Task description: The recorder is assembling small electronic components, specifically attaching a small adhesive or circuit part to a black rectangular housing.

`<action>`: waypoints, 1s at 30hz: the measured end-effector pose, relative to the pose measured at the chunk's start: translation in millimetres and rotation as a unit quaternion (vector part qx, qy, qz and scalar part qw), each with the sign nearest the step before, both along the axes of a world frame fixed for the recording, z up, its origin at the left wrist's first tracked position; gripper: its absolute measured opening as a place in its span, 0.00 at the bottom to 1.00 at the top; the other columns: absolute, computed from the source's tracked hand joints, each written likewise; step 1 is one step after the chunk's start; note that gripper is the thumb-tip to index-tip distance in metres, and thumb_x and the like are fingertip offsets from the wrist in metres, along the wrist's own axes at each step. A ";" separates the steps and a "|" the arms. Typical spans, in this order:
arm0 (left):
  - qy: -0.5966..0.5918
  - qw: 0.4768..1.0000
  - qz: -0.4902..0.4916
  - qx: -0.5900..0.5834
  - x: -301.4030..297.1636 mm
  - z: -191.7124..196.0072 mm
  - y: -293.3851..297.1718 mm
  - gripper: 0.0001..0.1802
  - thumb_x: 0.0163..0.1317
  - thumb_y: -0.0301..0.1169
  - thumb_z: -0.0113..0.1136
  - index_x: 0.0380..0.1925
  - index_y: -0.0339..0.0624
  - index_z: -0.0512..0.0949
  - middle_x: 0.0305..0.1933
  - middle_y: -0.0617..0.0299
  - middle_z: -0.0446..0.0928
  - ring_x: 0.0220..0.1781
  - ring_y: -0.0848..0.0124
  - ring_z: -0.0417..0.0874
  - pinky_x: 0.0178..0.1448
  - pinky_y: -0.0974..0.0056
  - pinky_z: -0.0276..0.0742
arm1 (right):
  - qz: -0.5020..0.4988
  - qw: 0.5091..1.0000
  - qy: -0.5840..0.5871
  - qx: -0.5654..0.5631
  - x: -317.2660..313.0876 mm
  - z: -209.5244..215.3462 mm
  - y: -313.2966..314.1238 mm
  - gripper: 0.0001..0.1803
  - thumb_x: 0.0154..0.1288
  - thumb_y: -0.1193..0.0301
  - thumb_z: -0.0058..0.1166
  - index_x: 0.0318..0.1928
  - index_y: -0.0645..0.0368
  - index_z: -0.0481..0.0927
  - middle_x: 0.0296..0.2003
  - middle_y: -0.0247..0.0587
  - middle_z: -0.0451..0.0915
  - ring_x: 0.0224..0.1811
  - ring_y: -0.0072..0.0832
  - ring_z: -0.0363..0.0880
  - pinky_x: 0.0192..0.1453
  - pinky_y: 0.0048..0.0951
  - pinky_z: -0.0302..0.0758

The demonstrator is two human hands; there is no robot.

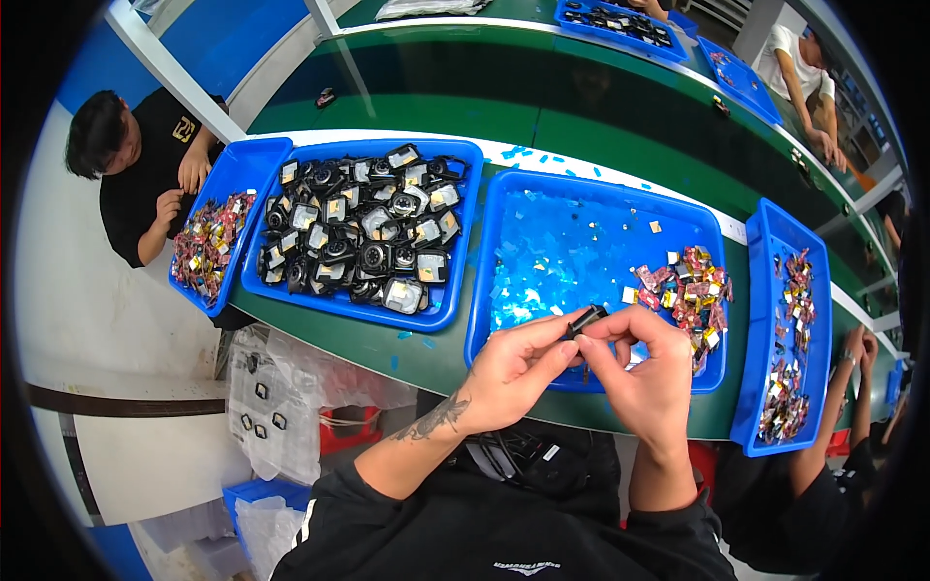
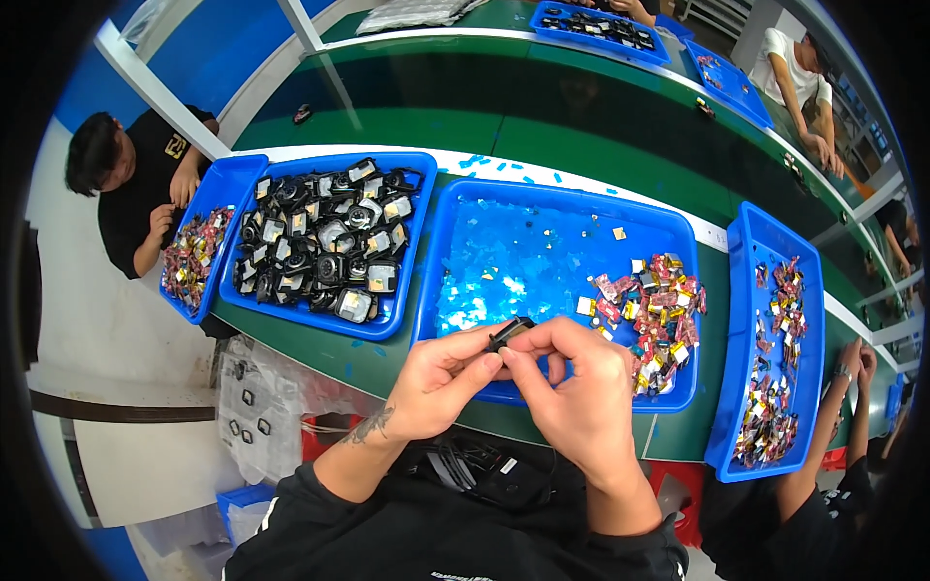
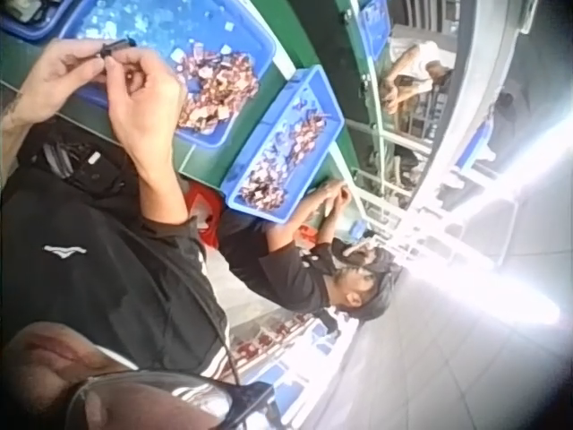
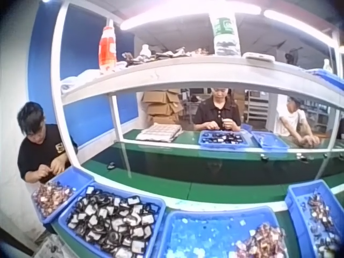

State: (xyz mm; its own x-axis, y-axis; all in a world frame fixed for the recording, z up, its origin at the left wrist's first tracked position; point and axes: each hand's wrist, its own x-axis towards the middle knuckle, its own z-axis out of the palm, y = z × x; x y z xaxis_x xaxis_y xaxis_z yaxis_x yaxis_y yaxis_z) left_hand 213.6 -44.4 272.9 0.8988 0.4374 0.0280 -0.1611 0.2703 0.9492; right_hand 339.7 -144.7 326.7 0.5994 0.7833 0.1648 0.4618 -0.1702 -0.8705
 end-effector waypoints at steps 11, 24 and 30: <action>0.011 0.997 -0.003 -0.073 2.8 2.1 3.3 0.19 0.72 0.26 0.47 0.61 0.30 0.68 0.56 0.57 0.75 0.55 0.73 0.78 0.58 0.66 0.79 | 0.040 0.996 -0.072 -0.042 12.4 0.8 7.7 0.14 0.48 0.79 0.66 0.26 0.60 0.70 0.20 0.36 0.68 0.23 0.27 0.67 0.29 0.28 0.65; -0.049 0.977 0.183 0.098 7.0 12.6 1.1 0.23 0.66 0.19 0.52 0.61 0.37 0.69 0.47 0.53 0.80 0.48 0.66 0.83 0.52 0.65 0.82 | 0.027 0.956 0.269 0.117 4.9 -12.7 -12.5 0.09 0.59 0.85 0.60 0.40 0.68 0.78 0.34 0.38 0.81 0.37 0.20 0.81 0.44 0.19 0.79; -0.016 0.890 0.171 0.422 -2.5 18.8 16.8 0.18 0.53 0.18 0.66 0.46 0.40 0.83 0.42 0.51 0.80 0.37 0.65 0.85 0.38 0.67 0.80 | 0.091 0.933 0.320 0.133 10.6 -13.2 -14.7 0.08 0.59 0.85 0.58 0.40 0.67 0.79 0.39 0.42 0.79 0.42 0.22 0.78 0.46 0.21 0.77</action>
